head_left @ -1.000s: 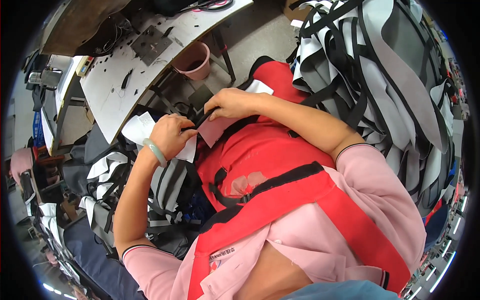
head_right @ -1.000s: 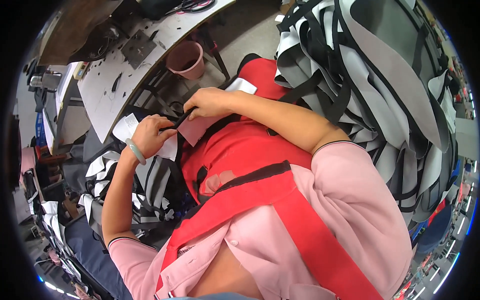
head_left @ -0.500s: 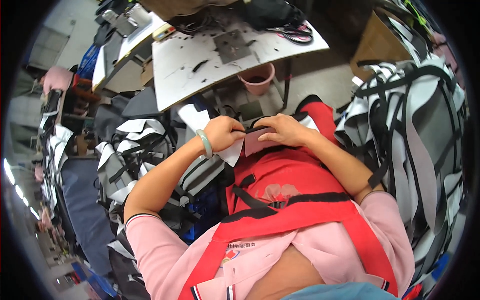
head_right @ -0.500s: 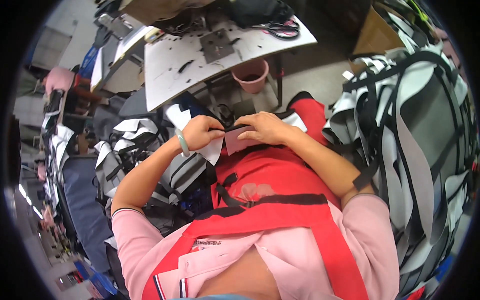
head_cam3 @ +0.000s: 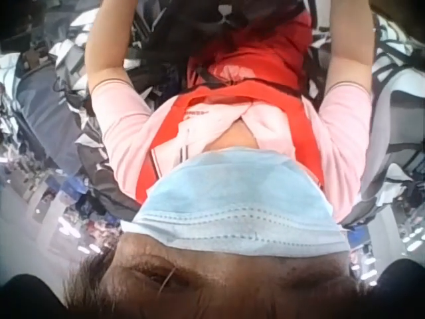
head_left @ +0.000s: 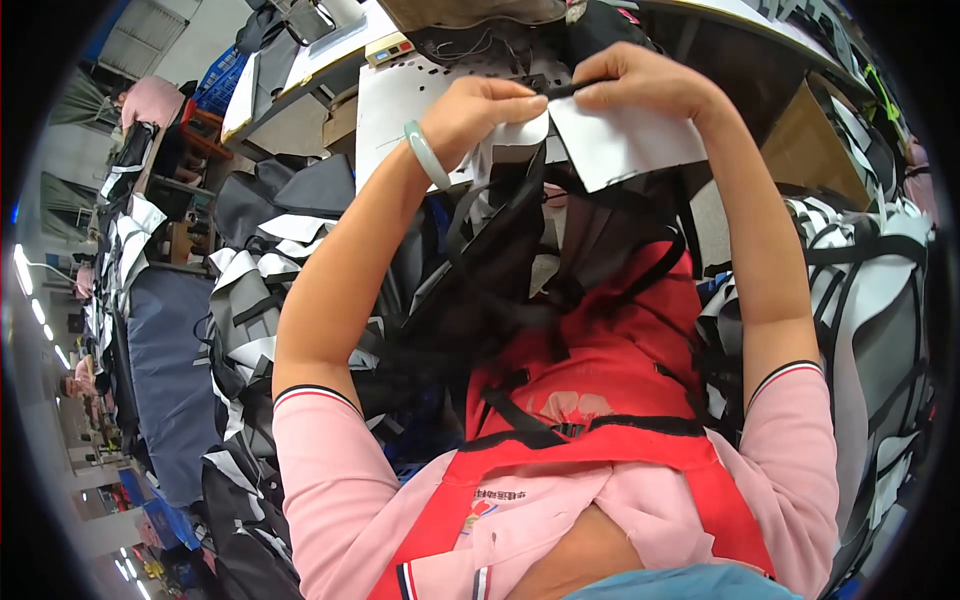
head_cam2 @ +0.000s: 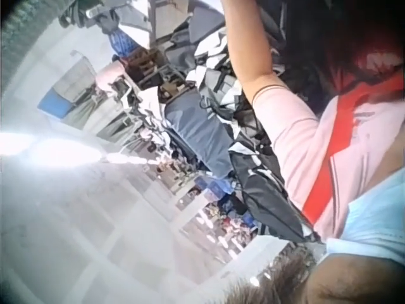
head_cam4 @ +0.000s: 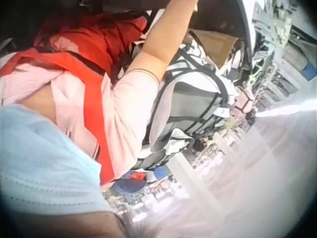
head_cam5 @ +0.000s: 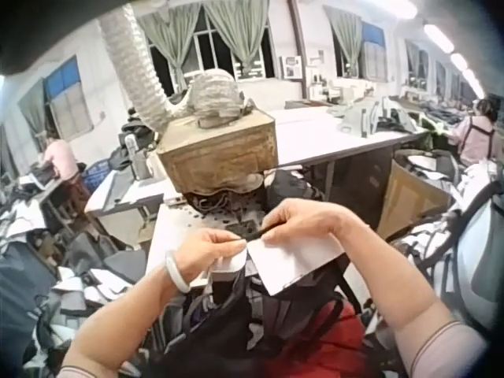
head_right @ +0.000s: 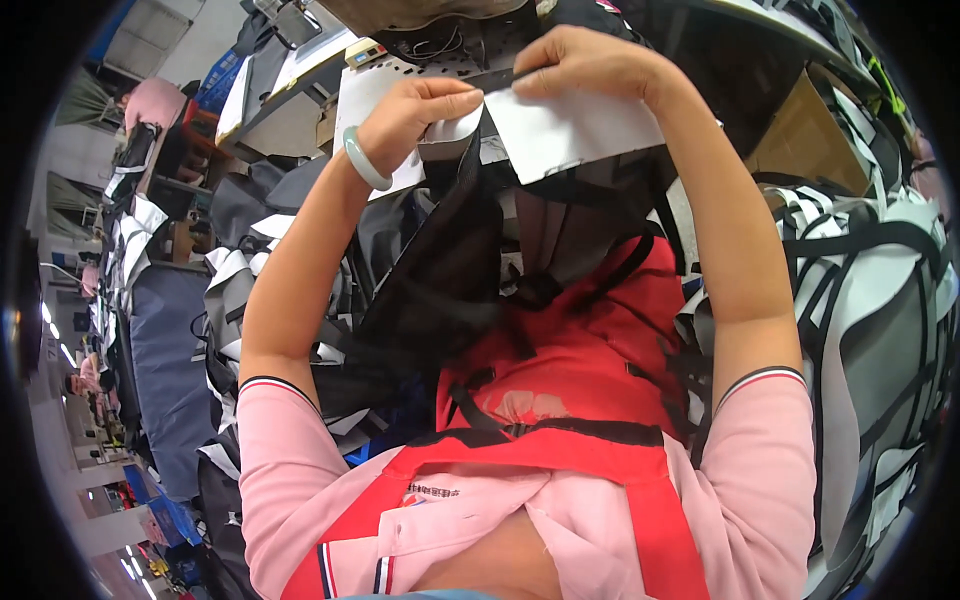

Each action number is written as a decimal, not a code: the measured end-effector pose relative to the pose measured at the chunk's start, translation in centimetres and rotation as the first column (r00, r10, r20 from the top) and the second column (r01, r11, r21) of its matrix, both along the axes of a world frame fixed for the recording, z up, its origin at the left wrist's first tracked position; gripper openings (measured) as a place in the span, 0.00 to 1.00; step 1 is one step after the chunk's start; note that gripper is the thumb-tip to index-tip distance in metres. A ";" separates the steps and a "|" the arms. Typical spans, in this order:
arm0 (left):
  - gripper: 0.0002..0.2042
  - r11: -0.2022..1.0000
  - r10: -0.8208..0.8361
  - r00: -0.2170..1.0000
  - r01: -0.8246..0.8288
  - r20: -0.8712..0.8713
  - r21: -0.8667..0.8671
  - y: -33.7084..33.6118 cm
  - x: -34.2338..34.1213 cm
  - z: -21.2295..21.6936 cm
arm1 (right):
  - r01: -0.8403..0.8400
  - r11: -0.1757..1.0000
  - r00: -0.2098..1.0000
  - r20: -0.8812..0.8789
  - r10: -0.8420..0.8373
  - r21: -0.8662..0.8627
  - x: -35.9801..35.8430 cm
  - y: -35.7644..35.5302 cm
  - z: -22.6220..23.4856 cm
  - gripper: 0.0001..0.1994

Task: The person is assembling, inspecting, and attaching labels to black and white bags at a factory sewing workstation.

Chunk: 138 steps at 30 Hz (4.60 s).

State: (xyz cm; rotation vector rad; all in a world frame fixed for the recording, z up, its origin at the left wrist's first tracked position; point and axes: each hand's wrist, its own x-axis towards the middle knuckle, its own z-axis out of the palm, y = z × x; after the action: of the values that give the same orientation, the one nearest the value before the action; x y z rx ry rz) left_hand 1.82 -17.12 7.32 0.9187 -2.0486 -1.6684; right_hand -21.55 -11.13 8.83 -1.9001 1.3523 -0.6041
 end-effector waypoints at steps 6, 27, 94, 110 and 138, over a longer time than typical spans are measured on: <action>0.14 0.989 0.095 0.994 -0.087 -0.062 0.119 -3.2 -0.6 -3.7 | 0.178 0.983 0.983 -0.062 -0.175 0.043 -0.2 -2.5 -3.0 0.14; 0.15 0.973 0.167 0.979 -0.145 -0.120 0.178 -7.6 -2.2 -7.1 | 0.186 0.977 0.982 -0.050 -0.181 0.102 -1.8 -6.7 -5.1 0.24; 0.28 0.887 -0.194 0.972 0.232 -0.135 0.400 18.4 14.9 -3.1 | -0.748 0.650 0.661 -0.237 0.712 -0.131 15.7 11.9 0.0 0.09; 0.14 0.853 -0.051 0.954 0.196 0.296 -0.484 4.6 6.9 0.4 | -0.364 0.927 0.895 -0.243 0.374 0.087 3.9 4.2 2.4 0.15; 0.17 0.996 0.013 1.000 -0.014 0.014 0.084 -8.4 -0.3 -6.5 | 0.073 0.975 0.997 -0.016 -0.071 0.210 -2.8 -4.2 -3.2 0.13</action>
State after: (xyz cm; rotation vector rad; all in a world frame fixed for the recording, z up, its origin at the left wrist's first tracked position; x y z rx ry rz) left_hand 1.52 -25.51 0.81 0.9715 -1.9893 -1.7581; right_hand -24.32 -15.30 5.65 -1.6921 1.4360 -0.4681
